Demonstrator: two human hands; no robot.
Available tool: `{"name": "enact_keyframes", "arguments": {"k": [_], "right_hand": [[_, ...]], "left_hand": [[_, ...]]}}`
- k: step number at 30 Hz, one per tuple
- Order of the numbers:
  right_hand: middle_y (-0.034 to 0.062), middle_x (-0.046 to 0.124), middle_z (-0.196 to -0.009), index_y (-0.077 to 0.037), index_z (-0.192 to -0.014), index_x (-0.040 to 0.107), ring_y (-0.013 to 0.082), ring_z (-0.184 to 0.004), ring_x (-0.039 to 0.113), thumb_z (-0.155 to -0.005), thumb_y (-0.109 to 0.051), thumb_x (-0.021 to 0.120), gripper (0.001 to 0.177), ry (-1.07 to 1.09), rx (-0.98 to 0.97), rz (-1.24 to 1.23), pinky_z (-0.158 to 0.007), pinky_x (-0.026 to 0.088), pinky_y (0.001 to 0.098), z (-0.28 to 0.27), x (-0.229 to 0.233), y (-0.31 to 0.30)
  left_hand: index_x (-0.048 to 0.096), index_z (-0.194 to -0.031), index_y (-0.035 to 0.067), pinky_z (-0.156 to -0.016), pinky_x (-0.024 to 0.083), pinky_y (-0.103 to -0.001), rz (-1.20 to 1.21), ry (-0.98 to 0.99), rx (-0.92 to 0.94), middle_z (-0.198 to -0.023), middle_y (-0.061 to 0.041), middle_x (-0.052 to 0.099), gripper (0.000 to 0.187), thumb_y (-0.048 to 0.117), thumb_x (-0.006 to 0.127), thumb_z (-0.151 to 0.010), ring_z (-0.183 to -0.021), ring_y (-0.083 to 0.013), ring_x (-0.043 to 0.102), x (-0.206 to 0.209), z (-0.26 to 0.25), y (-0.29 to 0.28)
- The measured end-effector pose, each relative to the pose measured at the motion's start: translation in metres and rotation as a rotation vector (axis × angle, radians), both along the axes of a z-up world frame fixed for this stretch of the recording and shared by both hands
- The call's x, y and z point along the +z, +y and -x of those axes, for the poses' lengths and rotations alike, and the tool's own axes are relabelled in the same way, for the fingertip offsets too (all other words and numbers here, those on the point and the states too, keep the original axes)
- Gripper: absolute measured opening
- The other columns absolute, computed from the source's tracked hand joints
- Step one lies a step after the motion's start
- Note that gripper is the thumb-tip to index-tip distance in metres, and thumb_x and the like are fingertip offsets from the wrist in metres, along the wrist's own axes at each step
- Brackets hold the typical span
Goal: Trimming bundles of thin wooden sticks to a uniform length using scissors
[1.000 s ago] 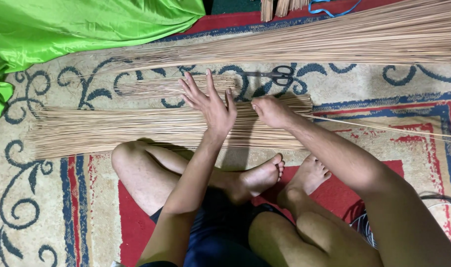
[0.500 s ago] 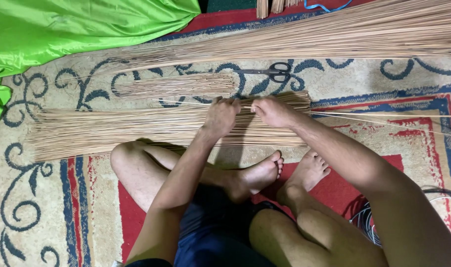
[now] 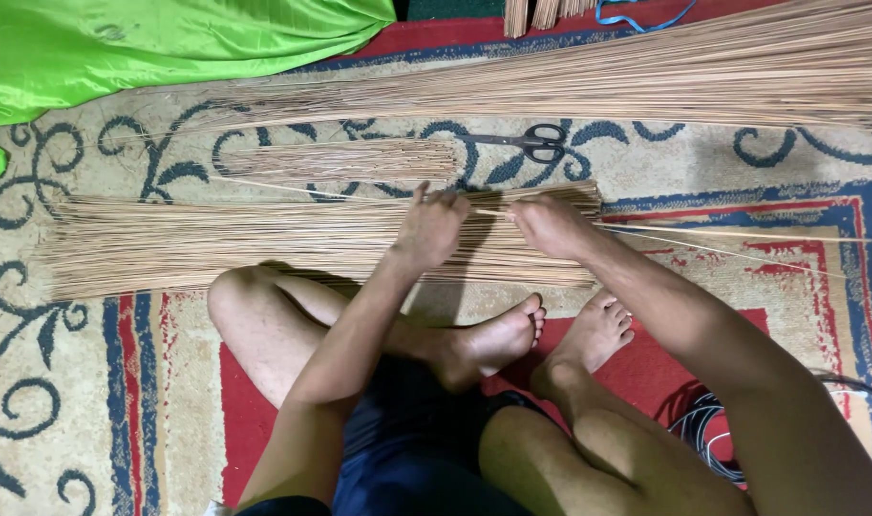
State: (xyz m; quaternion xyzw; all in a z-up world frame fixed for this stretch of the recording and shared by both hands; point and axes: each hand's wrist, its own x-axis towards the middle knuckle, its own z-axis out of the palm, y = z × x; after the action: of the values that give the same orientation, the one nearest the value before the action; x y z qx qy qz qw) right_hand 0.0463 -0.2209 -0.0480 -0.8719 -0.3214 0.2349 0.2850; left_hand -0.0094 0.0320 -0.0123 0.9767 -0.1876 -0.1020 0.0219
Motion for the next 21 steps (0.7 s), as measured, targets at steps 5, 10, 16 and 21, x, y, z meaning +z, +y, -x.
{"name": "enact_keyframes", "arguments": {"k": [5, 10, 16, 21], "right_hand": [[0.0222, 0.076, -0.091, -0.004, -0.107, 0.071, 0.0413, -0.089, 0.075, -0.099, -0.008, 0.052, 0.021, -0.06, 0.043, 0.023, -0.077, 0.059, 0.0509, 0.006, 0.005, 0.021], [0.0225, 0.074, -0.092, -0.003, -0.11, 0.069, 0.0399, -0.089, 0.074, -0.099, -0.007, 0.052, 0.02, -0.157, 0.076, 0.072, -0.077, 0.061, 0.0483, -0.003, -0.002, -0.017], [0.0212, 0.07, -0.09, -0.001, -0.106, 0.067, 0.0412, -0.089, 0.073, -0.099, -0.011, 0.053, 0.018, -0.294, 0.085, 0.181, -0.073, 0.06, 0.047, -0.018, -0.038, -0.063], [0.0164, 0.069, -0.088, -0.002, -0.104, 0.067, 0.0389, -0.087, 0.074, -0.099, -0.013, 0.053, 0.018, -0.337, 0.093, 0.175, -0.069, 0.061, 0.0447, -0.014, -0.034, -0.039]], "left_hand": [[0.069, -0.103, 0.017, -0.112, 0.039, -0.048, 0.121, -0.176, -0.039, -0.103, -0.005, 0.076, 0.018, 0.009, 0.062, -0.088, -0.104, -0.0216, 0.073, -0.034, -0.003, -0.028], [0.068, -0.104, 0.018, -0.115, 0.035, -0.05, 0.076, -0.086, 0.035, -0.11, -0.006, 0.075, 0.012, 0.015, 0.058, -0.098, -0.113, -0.0237, 0.071, -0.043, -0.005, 0.028], [0.071, -0.11, 0.014, -0.116, 0.031, -0.054, 0.052, -0.113, 0.125, -0.115, -0.009, 0.074, 0.02, 0.015, 0.054, -0.097, -0.116, -0.0285, 0.069, -0.058, -0.004, 0.085], [0.068, -0.109, 0.013, -0.117, 0.027, -0.058, 0.108, -0.046, 0.112, -0.111, -0.012, 0.073, 0.019, 0.012, 0.052, -0.099, -0.112, -0.0288, 0.07, -0.007, 0.004, 0.039]]}}
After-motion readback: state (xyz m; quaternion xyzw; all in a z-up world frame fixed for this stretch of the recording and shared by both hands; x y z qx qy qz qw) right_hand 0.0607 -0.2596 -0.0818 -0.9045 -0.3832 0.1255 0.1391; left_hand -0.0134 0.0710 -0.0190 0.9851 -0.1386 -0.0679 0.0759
